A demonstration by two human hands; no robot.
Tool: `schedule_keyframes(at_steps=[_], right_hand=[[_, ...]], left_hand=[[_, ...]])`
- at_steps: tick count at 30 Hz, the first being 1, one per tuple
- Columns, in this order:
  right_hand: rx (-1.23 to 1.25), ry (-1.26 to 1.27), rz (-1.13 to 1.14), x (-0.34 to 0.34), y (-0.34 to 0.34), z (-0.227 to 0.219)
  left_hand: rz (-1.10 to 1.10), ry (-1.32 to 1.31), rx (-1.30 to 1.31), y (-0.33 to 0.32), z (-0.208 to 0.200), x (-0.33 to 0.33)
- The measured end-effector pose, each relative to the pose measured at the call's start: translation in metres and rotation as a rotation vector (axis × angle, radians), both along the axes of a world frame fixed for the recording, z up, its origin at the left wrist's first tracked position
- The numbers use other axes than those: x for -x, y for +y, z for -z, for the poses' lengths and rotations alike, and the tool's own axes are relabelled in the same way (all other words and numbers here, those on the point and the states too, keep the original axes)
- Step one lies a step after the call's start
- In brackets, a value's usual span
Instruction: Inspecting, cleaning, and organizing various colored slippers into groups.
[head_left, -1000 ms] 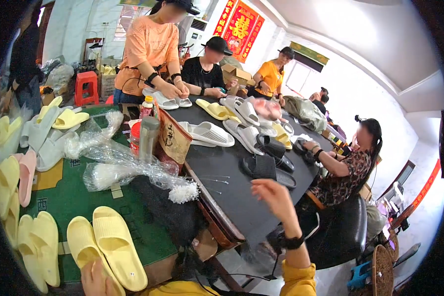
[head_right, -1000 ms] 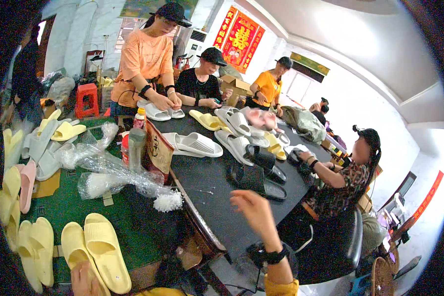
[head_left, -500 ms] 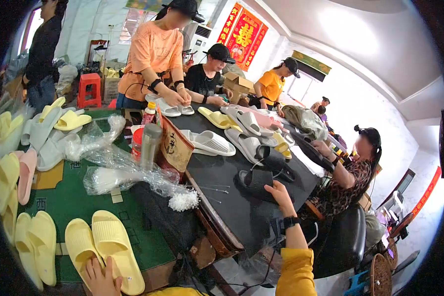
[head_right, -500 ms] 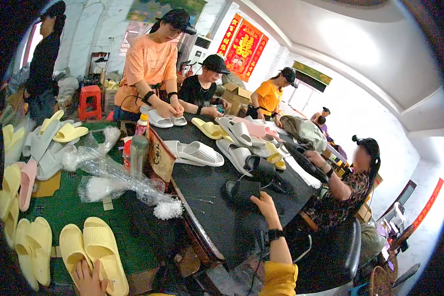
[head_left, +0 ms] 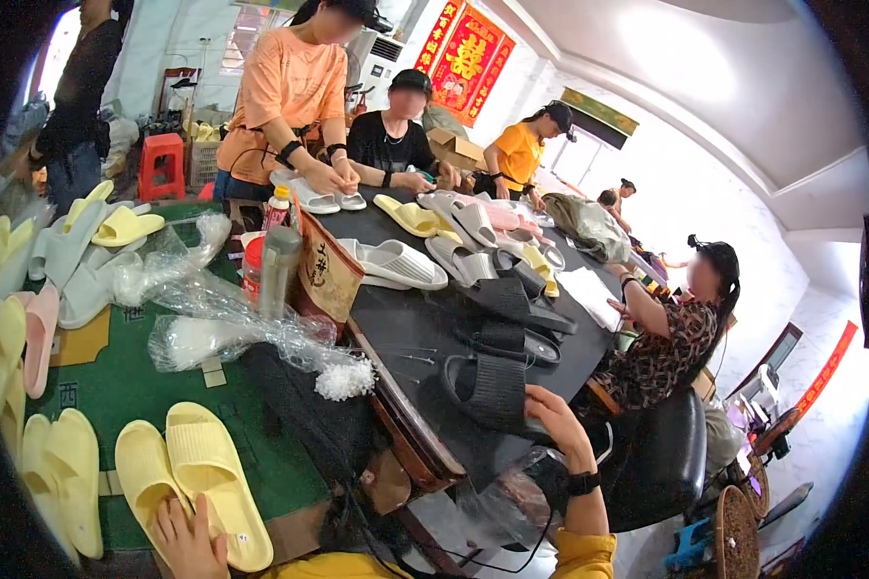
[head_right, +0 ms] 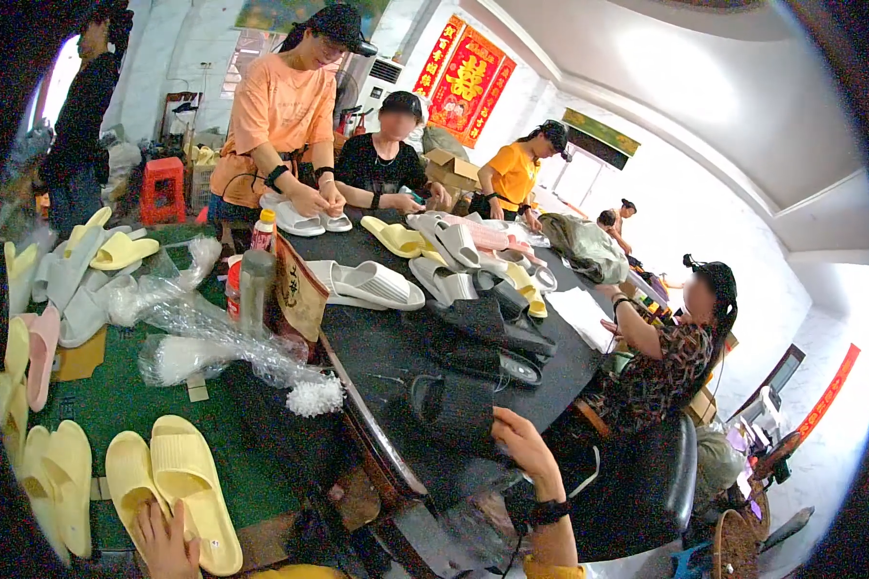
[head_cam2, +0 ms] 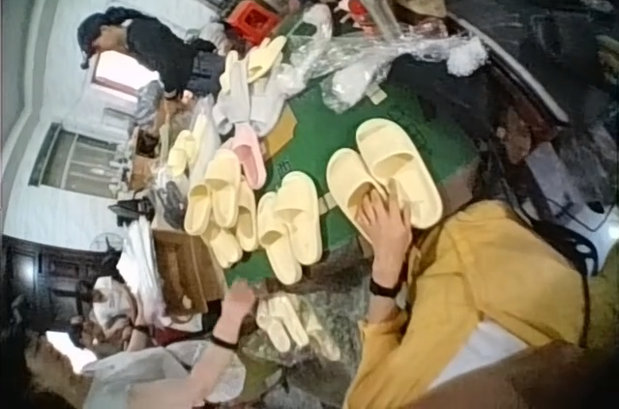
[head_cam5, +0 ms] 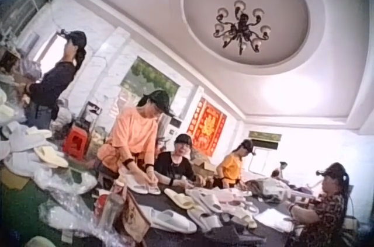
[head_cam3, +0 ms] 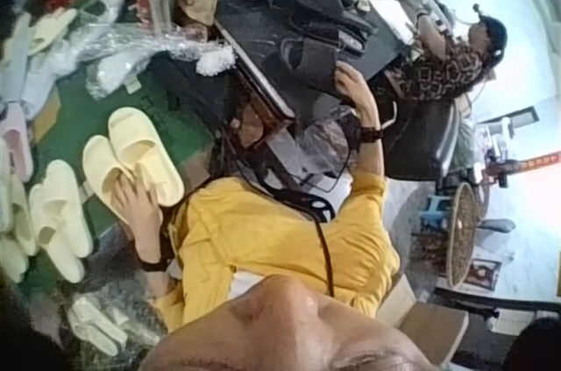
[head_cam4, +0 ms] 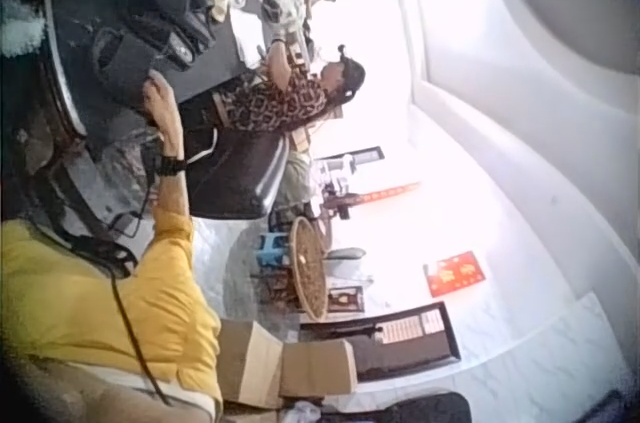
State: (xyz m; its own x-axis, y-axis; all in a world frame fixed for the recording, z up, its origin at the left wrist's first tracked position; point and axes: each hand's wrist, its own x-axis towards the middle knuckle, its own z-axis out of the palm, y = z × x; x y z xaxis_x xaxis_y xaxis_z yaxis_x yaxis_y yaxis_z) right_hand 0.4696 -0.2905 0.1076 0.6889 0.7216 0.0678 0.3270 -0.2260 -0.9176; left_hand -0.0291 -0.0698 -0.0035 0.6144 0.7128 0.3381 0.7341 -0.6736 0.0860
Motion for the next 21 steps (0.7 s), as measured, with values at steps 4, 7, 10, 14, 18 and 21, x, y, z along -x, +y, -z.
schedule_keyframes(at_steps=[4,7,10,14,18,21], right_hand=[[0.034,-0.493,0.062,-0.059,-0.003,0.012],[0.207,-0.453,0.123,-0.080,0.011,0.008],[0.338,-0.347,0.113,-0.097,0.030,-0.004],[0.414,-0.231,-0.068,-0.110,0.039,-0.006],[0.284,-0.388,-0.036,-0.111,0.051,0.001],[0.366,-0.470,-0.020,-0.101,0.056,-0.003]], left_hand=[[0.029,-0.028,-0.020,0.000,-0.002,-0.001],[-0.011,-0.034,0.093,-0.001,-0.008,-0.002],[0.000,-0.281,0.240,-0.005,-0.012,-0.002],[-0.104,-0.154,0.248,-0.007,-0.025,-0.008],[-0.137,-0.210,0.267,-0.002,-0.020,-0.002],[-0.098,-0.086,0.217,0.007,-0.010,0.002]])
